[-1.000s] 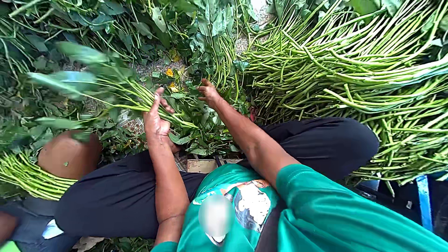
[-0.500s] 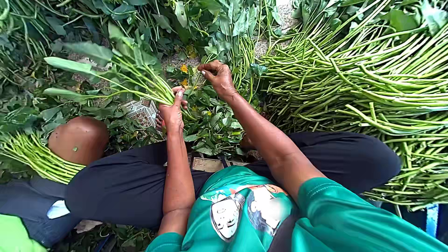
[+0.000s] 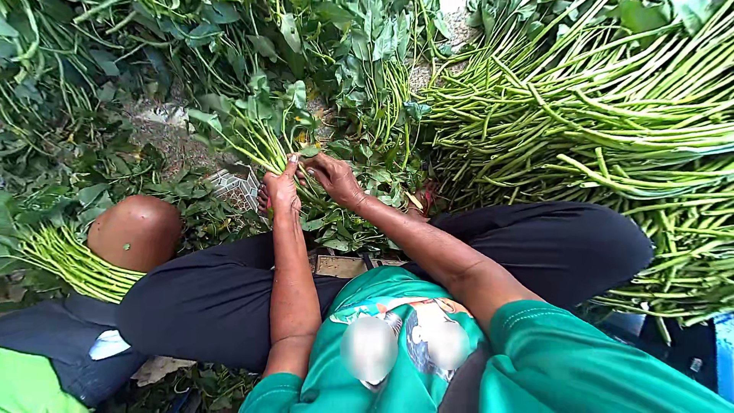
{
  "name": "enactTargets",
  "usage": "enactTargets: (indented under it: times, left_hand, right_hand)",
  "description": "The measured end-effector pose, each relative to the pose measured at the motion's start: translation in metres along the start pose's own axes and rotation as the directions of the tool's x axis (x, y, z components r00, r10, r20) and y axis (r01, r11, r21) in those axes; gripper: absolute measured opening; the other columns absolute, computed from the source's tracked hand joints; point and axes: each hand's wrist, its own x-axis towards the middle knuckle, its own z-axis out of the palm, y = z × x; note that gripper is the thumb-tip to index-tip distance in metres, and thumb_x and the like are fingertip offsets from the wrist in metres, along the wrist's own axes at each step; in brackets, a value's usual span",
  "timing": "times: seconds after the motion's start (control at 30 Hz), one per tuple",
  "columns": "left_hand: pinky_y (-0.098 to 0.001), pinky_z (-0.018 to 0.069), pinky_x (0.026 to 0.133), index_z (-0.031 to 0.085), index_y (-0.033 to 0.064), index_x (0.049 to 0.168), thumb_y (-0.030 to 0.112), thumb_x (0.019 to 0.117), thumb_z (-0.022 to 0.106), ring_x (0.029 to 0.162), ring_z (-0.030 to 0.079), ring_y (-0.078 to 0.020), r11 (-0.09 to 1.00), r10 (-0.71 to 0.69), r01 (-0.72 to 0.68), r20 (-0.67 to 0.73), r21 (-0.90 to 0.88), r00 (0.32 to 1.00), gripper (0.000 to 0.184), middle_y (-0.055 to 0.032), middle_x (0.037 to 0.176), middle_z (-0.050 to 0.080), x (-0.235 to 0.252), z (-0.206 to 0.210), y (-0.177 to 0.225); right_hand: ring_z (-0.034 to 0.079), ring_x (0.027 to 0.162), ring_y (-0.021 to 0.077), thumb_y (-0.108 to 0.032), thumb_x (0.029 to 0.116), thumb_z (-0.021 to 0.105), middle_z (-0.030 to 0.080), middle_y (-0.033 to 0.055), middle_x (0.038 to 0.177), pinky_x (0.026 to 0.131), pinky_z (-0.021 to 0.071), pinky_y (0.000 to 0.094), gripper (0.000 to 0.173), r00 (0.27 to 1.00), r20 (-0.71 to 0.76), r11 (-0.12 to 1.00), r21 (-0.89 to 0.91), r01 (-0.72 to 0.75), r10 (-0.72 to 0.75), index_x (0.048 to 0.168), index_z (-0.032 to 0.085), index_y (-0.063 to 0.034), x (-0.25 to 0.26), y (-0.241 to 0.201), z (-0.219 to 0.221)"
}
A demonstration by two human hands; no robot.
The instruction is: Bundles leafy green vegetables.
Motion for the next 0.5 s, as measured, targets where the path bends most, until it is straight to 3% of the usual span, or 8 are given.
enactTargets:
  times: [0.03, 0.1, 0.23, 0.37, 0.5]
  left_hand:
    - [-0.0207, 0.0502, 0.048, 0.065, -0.0016, 0.106, 0.004, 0.1017, 0.061, 0.056, 0.061, -0.0087, 1.0, -0.005, 0.005, -0.013, -0.016, 1.0, 0.008, -0.0066, 0.08, 0.07, 0.001, -0.002, 0.001]
    - [-0.0204, 0.0492, 0.047, 0.064, -0.0013, 0.106, 0.004, 0.1018, 0.061, 0.055, 0.061, -0.0093, 1.0, -0.026, 0.026, -0.035, -0.01, 0.999, 0.008, -0.0079, 0.08, 0.071, 0.001, -0.006, 0.005]
    - [-0.0183, 0.0476, 0.047, 0.066, -0.0005, 0.106, 0.005, 0.1008, 0.064, 0.055, 0.062, -0.0059, 0.99, 0.005, -0.006, 0.002, 0.139, 1.0, 0.008, -0.0053, 0.08, 0.073, 0.0, -0.005, -0.004]
    - [-0.0177, 0.0469, 0.047, 0.067, -0.0015, 0.107, 0.006, 0.0993, 0.066, 0.055, 0.06, -0.0038, 0.972, 0.08, -0.083, 0.022, 0.22, 0.997, 0.011, -0.0036, 0.08, 0.072, -0.001, 0.0, -0.011]
    - [-0.0211, 0.0488, 0.048, 0.063, 0.0004, 0.114, 0.012, 0.1026, 0.063, 0.054, 0.057, -0.0058, 0.955, 0.143, -0.115, -0.083, 0.272, 0.986, 0.016, -0.0023, 0.08, 0.068, 0.005, -0.01, 0.005]
  right_hand:
    - [0.073, 0.092, 0.031, -0.003, 0.0999, 0.06, 0.073, 0.0215, 0.099, 0.09, 0.0583, 0.0438, 0.018, 0.999, -0.001, 0.999, -0.012, 0.041, -0.041, 0.108, 0.071, 0.0081, -0.007, 0.002, 0.0]
    - [0.073, 0.097, 0.0328, -0.001, 0.0995, 0.06, 0.073, 0.0221, 0.1, 0.093, 0.0577, 0.0449, 0.016, 0.995, 0.082, 0.997, -0.034, 0.065, -0.062, 0.103, 0.072, 0.0078, -0.019, 0.004, -0.004]
    - [0.071, 0.106, 0.0377, -0.005, 0.1023, 0.057, 0.072, 0.0239, 0.11, 0.099, 0.054, 0.0512, 0.02, 0.958, 0.279, 0.985, -0.168, -0.028, 0.074, 0.109, 0.071, 0.0077, -0.018, 0.006, -0.029]
    - [0.07, 0.107, 0.0394, -0.008, 0.1031, 0.057, 0.072, 0.0231, 0.109, 0.099, 0.0525, 0.0551, 0.021, 0.907, 0.381, 0.965, -0.25, -0.083, 0.177, 0.109, 0.072, 0.0052, -0.016, 0.001, -0.039]
    - [0.067, 0.108, 0.0447, -0.012, 0.0991, 0.064, 0.072, 0.0243, 0.107, 0.095, 0.0497, 0.0668, 0.018, 0.678, 0.605, 0.884, -0.444, -0.145, 0.416, 0.107, 0.074, -0.0001, -0.044, 0.025, -0.035]
